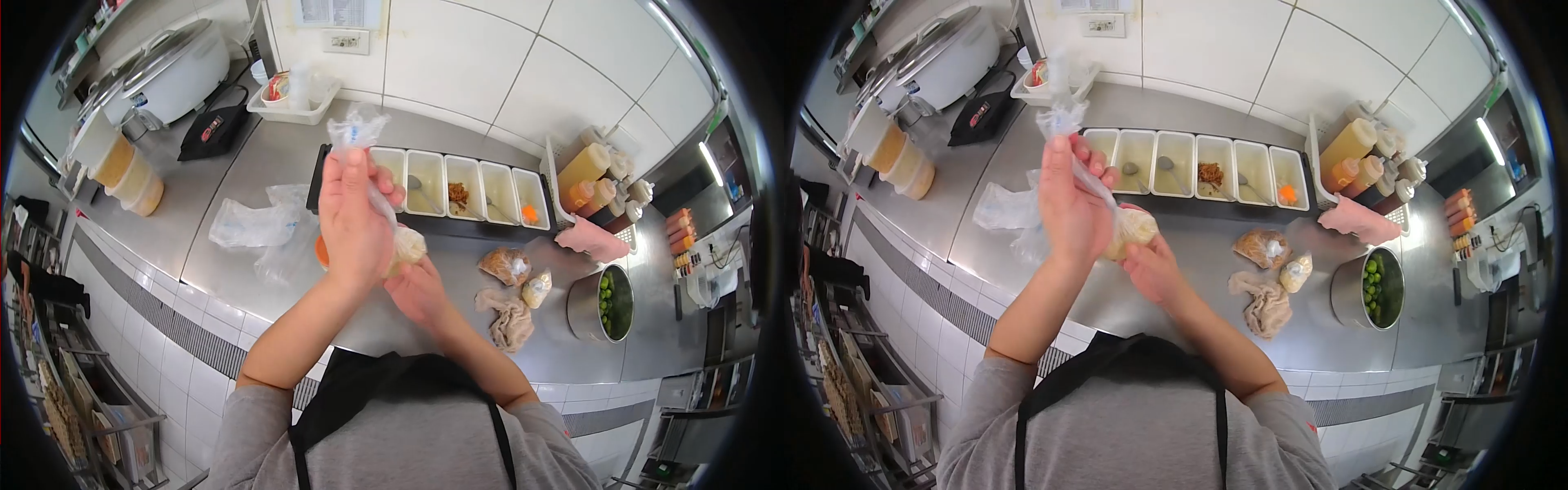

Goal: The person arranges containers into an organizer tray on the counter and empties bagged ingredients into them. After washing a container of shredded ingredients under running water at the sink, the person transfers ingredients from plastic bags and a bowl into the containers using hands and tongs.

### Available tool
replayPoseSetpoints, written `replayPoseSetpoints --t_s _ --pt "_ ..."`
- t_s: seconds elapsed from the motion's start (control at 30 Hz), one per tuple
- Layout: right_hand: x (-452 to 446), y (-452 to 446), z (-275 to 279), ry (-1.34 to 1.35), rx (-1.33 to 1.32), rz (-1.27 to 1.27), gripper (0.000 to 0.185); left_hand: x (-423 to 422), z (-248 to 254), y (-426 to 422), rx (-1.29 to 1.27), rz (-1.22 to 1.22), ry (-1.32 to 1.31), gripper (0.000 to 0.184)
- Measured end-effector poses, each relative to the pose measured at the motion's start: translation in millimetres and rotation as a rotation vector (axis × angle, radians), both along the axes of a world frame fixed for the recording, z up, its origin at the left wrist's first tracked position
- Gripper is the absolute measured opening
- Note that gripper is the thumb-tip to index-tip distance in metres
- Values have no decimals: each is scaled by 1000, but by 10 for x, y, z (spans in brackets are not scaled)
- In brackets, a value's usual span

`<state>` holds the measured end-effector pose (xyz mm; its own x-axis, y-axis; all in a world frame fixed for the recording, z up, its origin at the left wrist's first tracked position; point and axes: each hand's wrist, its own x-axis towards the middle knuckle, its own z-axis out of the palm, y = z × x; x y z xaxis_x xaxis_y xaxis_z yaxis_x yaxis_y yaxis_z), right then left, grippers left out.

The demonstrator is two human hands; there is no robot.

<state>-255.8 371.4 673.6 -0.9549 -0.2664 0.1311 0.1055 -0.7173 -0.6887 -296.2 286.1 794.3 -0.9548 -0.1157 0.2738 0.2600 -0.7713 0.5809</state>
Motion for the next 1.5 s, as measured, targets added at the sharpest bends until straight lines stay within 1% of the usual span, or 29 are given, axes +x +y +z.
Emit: replayPoseSetpoints --t_s 0.03,0.1,0.13,0.2,0.23,0.3,0.33,0.4,0.5,0.53,0.6,0.67,0.77,0.83,0.87,0.97,1.07,1.17,1.27,1.37,1.47,1.5 --pt "-49 1 19 -11 14 -46 65 -18 34 -21 -12 8 17 19" --pt "-96 36 88 -22 -215 69 58 -61 79 -133 -36 30 45 19" --pt "-96 54 132 -30 -328 129 54 -87 84 -166 -39 41 13 19" --pt "-58 71 244 -110 -280 60 47 -176 89 -243 -40 70 -43 20" --pt "-70 88 285 -146 -255 27 44 -228 64 -318 -13 5 -53 21" --pt "-166 178 289 -250 -282 41 42 -348 -53 -498 40 -128 -74 23" --pt "-200 233 297 -306 -292 49 41 -393 -125 -568 136 -232 -94 23" --pt "-254 319 393 -348 -175 5 42 -497 -254 -710 322 -435 -124 23" --pt "-320 313 595 -362 30 -120 41 -702 -377 -882 443 -591 74 27" --pt "-345 304 649 -359 102 -179 41 -825 -422 -979 398 -518 103 28" --pt "-467 261 771 -260 285 -268 37 -1143 -503 -1166 314 -383 174 31" --pt "-602 151 961 -218 507 -368 36 -1327 -697 -1182 -423 -197 284 26" --pt "-908 -6 1217 -64 689 -538 38 -1600 -1009 -1205 -1505 164 412 20" --pt "-1158 -39 1246 -62 904 -449 42 -1718 -1204 -1218 -1626 139 710 15" --pt "-1244 -44 1209 -68 1009 -403 44 -1725 -1218 -1226 -1678 122 865 17" --pt "-1443 -120 1102 -57 1337 -398 49 -1792 -1075 -1278 -1600 -58 586 25" --pt "-1424 -237 1211 -10 1552 -398 54 -1794 -844 -1220 -967 -277 359 29" --pt "-1475 -300 1290 20 1687 -336 56 -1848 -583 -1116 -1015 -400 278 28" --pt "-1479 -374 1408 58 1706 -371 60 -2031 -514 -1091 -881 -665 175 27" --pt "-1503 -324 1403 84 1797 -395 57 -2189 -412 -1203 -918 -705 158 25" --pt "-1543 -342 1354 -19 1758 -331 59 -2439 -392 -1321 -1026 -720 197 22" --pt "-1555 -367 1368 -51 1722 -325 59 -2467 -403 -1316 -1026 -751 201 22"
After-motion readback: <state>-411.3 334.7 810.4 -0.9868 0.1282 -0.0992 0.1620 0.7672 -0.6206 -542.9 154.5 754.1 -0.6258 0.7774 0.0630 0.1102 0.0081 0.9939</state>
